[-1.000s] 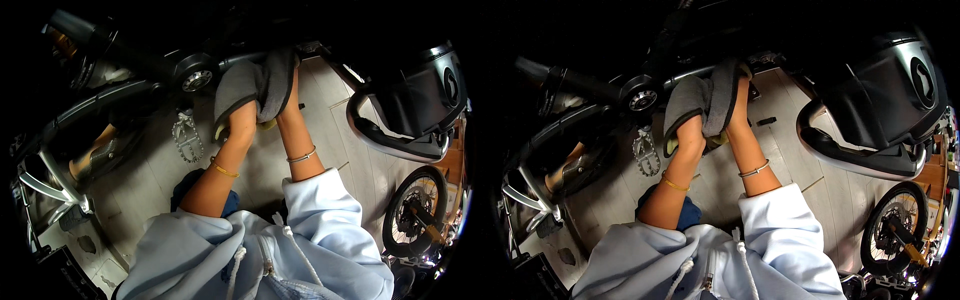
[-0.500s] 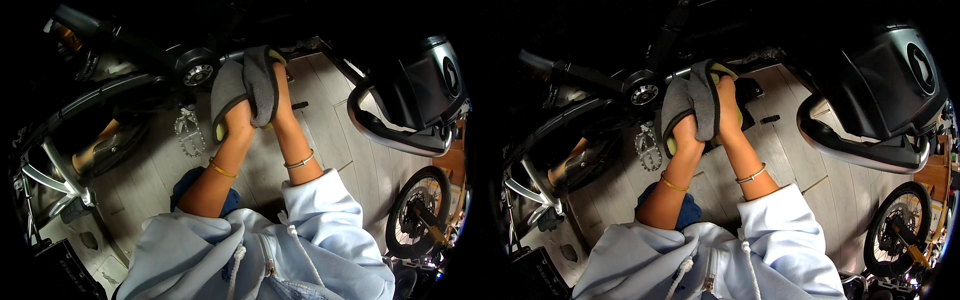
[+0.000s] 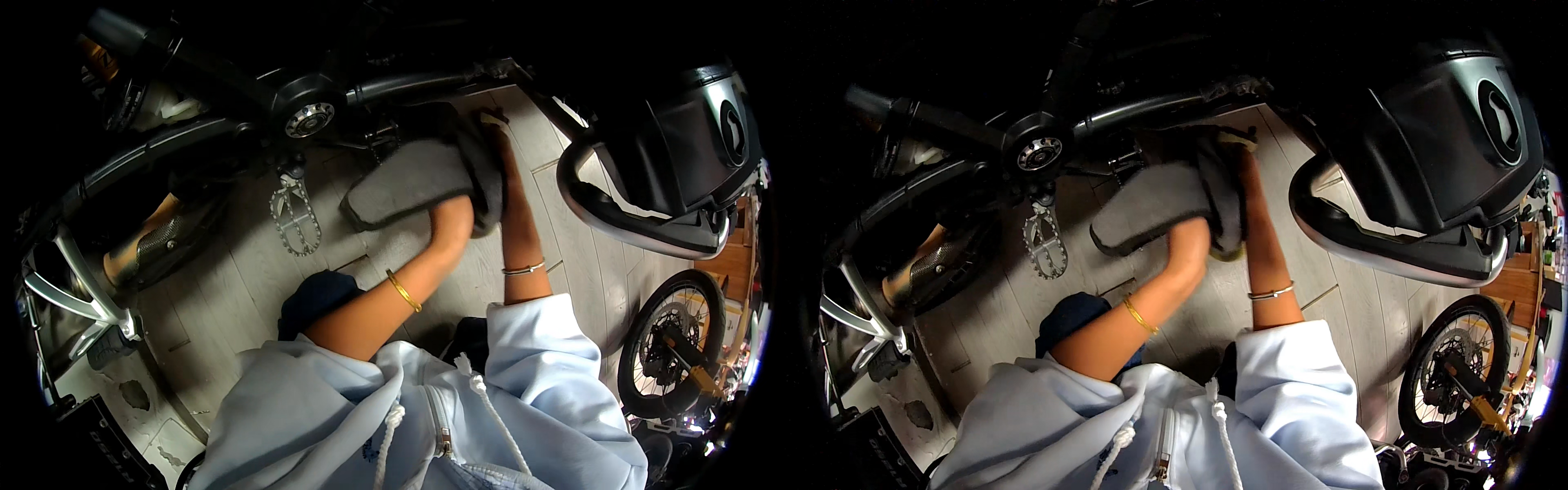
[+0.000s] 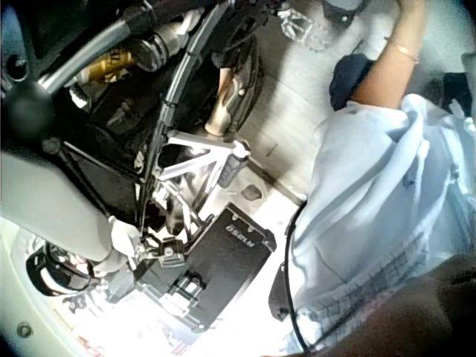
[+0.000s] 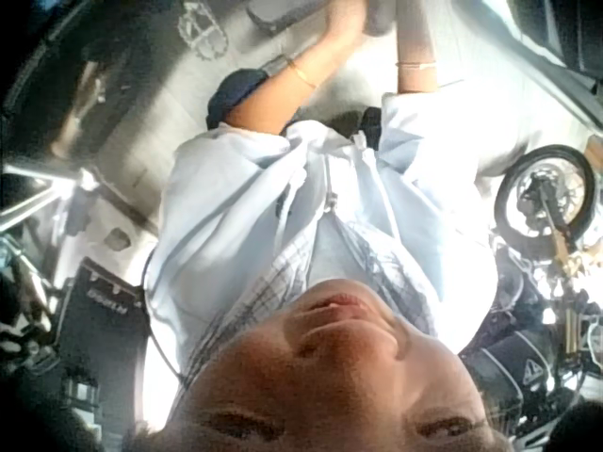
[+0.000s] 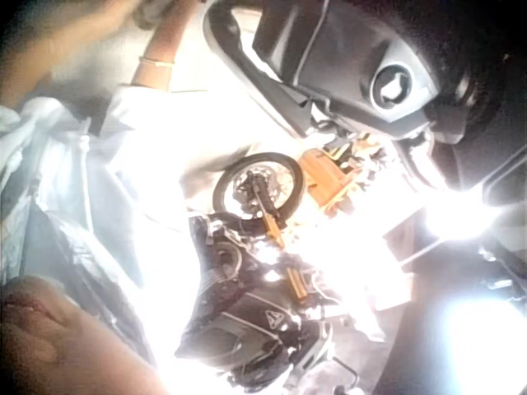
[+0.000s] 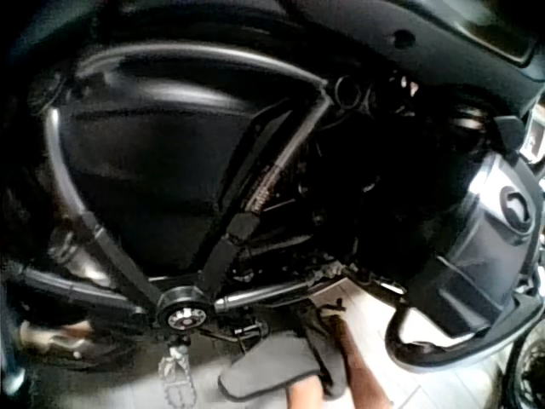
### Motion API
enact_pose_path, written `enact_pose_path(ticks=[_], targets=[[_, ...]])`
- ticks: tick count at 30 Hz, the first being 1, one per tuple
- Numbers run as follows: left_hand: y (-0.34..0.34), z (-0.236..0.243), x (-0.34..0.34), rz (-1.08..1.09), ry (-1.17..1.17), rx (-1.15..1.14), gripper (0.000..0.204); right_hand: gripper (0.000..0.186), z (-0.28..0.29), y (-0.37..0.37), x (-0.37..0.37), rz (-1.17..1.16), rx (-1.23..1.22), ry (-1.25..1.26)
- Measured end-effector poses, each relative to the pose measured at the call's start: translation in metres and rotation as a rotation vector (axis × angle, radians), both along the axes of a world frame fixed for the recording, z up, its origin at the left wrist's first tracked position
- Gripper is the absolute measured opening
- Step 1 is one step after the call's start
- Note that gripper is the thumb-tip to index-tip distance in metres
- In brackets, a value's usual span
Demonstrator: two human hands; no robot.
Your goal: The person wipes various parts of a motorcycle with a yellow microfiber cloth, including the engine casing, exhaust, frame, and seat. They use both hands to maneuver the cloth around the bike's components.
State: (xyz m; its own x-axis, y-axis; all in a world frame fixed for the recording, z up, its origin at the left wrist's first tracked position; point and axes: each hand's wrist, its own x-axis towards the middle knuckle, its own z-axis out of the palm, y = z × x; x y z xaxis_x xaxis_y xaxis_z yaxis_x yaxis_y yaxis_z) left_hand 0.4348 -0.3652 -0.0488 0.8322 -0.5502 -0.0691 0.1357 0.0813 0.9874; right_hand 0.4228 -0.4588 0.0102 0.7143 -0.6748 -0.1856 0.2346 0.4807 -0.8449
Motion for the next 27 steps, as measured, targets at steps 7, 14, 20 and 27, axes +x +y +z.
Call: enact_pose_path(ticks=[7,14,20,27], targets=[[0.045,0.02,-0.042,-0.126,0.496,0.075,0.049,0.041,0.0,-0.026,-0.022,-0.144,-0.078,0.102],[0.05,0.044,0.056,0.415,0.668,-0.253,0.048,0.033,-0.013,0.024,0.052,-0.092,-0.037,0.036],[0.061,0.056,0.102,0.463,0.569,-0.397,0.051,0.026,-0.014,0.082,0.091,-0.023,-0.091,0.092],[0.052,0.046,0.098,0.353,0.255,-0.028,0.033,0.03,-0.017,0.077,0.088,0.077,-0.589,0.23]])
